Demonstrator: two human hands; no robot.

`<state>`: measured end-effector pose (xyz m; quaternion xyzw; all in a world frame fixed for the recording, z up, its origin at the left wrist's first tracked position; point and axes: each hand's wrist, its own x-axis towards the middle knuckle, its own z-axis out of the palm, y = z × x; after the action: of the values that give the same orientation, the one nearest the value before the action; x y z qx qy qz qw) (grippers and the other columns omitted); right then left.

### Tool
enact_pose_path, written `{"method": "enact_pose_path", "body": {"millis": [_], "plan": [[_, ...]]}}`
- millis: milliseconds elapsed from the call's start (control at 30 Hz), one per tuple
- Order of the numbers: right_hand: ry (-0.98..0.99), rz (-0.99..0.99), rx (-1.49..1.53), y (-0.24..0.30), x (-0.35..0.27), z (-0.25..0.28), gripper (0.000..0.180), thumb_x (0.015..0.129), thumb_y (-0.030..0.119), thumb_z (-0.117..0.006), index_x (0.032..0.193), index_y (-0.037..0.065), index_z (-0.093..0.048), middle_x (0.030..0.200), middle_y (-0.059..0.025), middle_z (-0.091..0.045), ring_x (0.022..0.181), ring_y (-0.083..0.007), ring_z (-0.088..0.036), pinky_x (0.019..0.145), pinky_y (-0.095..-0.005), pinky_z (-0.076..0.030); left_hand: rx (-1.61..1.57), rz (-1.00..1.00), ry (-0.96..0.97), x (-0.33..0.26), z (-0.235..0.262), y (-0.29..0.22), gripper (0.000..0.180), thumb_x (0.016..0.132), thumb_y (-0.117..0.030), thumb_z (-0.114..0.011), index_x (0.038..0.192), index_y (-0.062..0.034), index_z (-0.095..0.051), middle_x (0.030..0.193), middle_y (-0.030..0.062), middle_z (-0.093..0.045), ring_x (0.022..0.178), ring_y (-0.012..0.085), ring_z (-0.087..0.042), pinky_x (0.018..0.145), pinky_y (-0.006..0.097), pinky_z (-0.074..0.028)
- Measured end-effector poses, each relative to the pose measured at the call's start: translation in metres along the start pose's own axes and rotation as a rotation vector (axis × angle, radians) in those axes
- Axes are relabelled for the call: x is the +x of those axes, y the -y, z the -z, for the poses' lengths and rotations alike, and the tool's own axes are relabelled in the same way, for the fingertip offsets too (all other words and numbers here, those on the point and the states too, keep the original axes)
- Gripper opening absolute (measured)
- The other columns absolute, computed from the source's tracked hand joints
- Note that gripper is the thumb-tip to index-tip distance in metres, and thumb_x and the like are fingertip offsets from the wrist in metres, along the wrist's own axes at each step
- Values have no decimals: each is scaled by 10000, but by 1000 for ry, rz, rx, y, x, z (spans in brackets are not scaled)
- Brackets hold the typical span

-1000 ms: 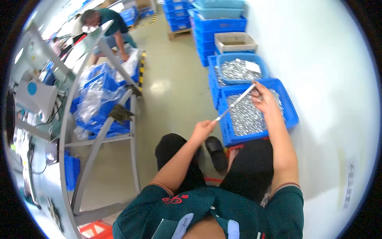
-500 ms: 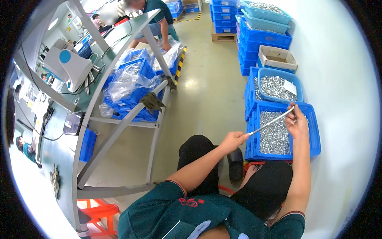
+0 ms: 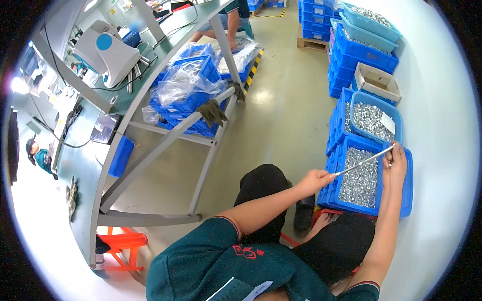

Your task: The person is picking small metal components from a blue bin and sliding them onto a metal rod.

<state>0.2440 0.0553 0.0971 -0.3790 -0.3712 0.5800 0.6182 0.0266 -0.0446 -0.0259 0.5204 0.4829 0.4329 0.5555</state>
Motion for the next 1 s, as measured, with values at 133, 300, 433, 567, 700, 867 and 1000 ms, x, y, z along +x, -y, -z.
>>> {"method": "enact_pose_path", "body": {"millis": [133, 300, 433, 567, 700, 867, 1000], "plan": [[-64, 88, -227, 8, 0, -1, 197, 880, 218, -515, 860, 22, -505, 571, 45, -347, 451, -20, -295, 352, -174, -225, 8, 11, -8, 3, -7, -10, 384, 858, -358, -526, 703, -9, -564, 593, -27, -461, 577, 57, -390, 510, 252, -351], [-52, -46, -151, 10, -10, -9, 165, 845, 212, -572, 852, 55, -519, 587, 47, -372, 438, -12, -311, 331, -154, -226, -139, 103, 31, -6, -2, -14, 389, 864, -354, -516, 684, -11, -543, 618, -29, -443, 586, 65, -374, 527, 239, -333], [-79, -136, -182, 16, -18, 8, 159, 851, 226, -565, 826, 70, -546, 593, 42, -391, 412, -8, -307, 318, -150, -215, -90, 62, 42, -6, -13, -5, 386, 861, -362, -517, 673, -25, -539, 615, -33, -439, 577, 64, -369, 519, 228, -320], [-11, -122, -59, 14, -15, 12, 176, 870, 216, -521, 899, 43, -537, 609, 36, -375, 416, -17, -287, 340, -162, -215, -135, 142, 2, -2, -21, -14, 353, 840, -375, -549, 649, -80, -530, 565, -51, -419, 514, 56, -348, 464, 231, -300], [132, -146, 78, 20, -8, 15, 225, 880, 193, -499, 1009, 11, -523, 621, 31, -369, 436, -27, -292, 361, -158, -226, -313, 361, 161, -3, -10, -38, 329, 835, -394, -548, 630, -160, -440, 514, -82, -339, 391, 27, -263, 355, 200, -174], [115, -145, 109, 9, -4, 21, 219, 851, 196, -555, 962, 8, -566, 639, 27, -464, 439, -24, -348, 365, -153, -246, -372, 407, 196, 0, -6, -31, 353, 862, -362, -515, 618, -127, -414, 480, -64, -302, 359, 35, -232, 347, 208, -155], [49, -184, -298, -12, -17, -2, 209, 795, 196, -628, 849, 6, -561, 581, 33, -429, 404, -21, -305, 345, -178, -218, -241, 256, 13, 2, -17, -25, 377, 872, -364, -497, 602, -120, -399, 473, -70, -284, 356, 33, -230, 339, 215, -166]]}}
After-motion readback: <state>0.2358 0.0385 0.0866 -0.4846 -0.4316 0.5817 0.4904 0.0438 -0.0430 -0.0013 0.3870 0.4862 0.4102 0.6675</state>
